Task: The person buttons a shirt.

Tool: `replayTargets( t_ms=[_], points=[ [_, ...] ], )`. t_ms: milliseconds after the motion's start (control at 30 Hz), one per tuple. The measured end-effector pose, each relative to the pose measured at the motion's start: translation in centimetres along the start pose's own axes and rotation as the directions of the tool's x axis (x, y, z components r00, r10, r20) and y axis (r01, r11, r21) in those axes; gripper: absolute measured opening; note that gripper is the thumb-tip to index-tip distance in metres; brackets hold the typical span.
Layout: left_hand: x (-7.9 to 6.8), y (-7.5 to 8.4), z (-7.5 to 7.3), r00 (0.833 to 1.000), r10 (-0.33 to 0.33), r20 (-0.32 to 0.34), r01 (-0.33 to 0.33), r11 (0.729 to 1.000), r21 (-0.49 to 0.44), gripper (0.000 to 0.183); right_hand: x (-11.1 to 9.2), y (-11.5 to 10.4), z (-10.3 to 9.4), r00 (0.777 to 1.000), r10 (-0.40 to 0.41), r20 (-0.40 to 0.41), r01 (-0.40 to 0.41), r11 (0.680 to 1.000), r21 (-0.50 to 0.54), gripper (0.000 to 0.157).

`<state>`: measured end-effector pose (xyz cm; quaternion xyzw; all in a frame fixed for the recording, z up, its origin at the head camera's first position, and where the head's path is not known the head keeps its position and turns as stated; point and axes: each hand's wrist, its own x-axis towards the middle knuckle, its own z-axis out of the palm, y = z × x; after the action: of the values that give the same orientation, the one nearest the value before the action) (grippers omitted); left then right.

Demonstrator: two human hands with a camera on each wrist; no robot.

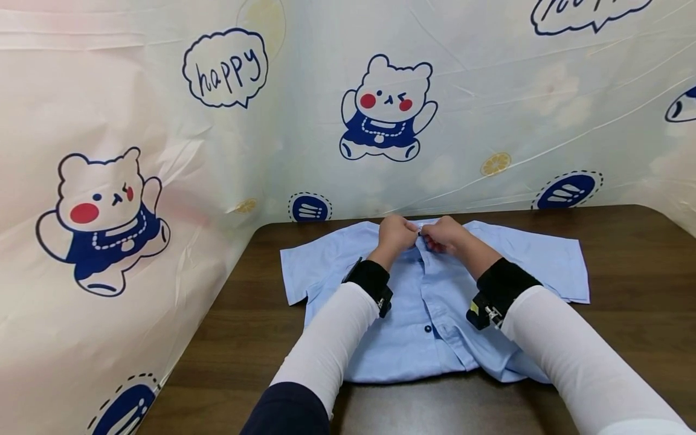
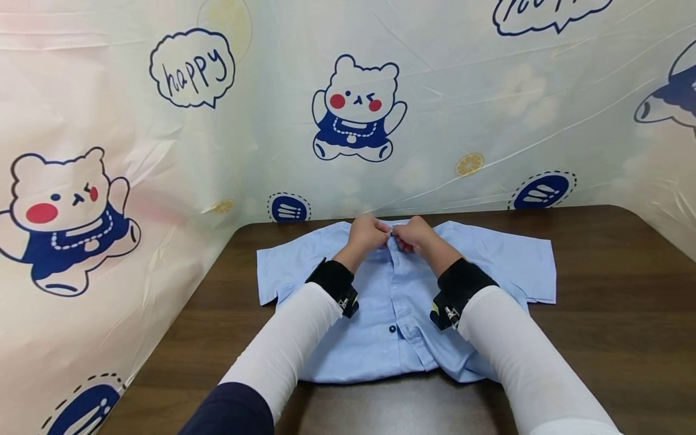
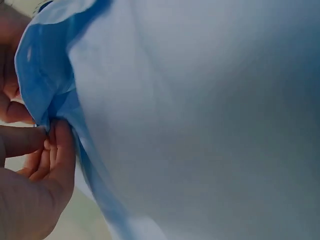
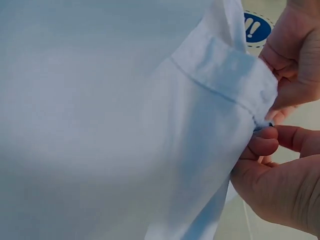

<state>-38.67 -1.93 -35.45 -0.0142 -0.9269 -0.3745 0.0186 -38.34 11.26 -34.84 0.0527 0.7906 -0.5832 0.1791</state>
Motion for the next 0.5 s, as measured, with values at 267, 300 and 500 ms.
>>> replayTargets(
  t_ms=[267,300,500],
  points=[
    [-0.5,0.0,-0.2,0.995,0.070,-0.072,-0.061,0.992,0.109,0.007,0.3,0.3,-0.1,0.999,-0.019,-0.046,0.023,0.997,0.079,0.020],
    [-0.4,-0.2,-0.3,0.997,0.056,-0.054,-0.051,0.994,0.099,0.008,0.3,0.3,-0.1,0.997,-0.036,-0.062,0.039,0.998,0.045,0.021],
    [-0.4,-1.3,-2.5,0.993,0.073,0.093,-0.103,0.925,0.367,0.019,-1.0,0.5,-1.3,0.975,-0.217,-0.038,0.178,0.878,-0.444,0.029]
  ],
)
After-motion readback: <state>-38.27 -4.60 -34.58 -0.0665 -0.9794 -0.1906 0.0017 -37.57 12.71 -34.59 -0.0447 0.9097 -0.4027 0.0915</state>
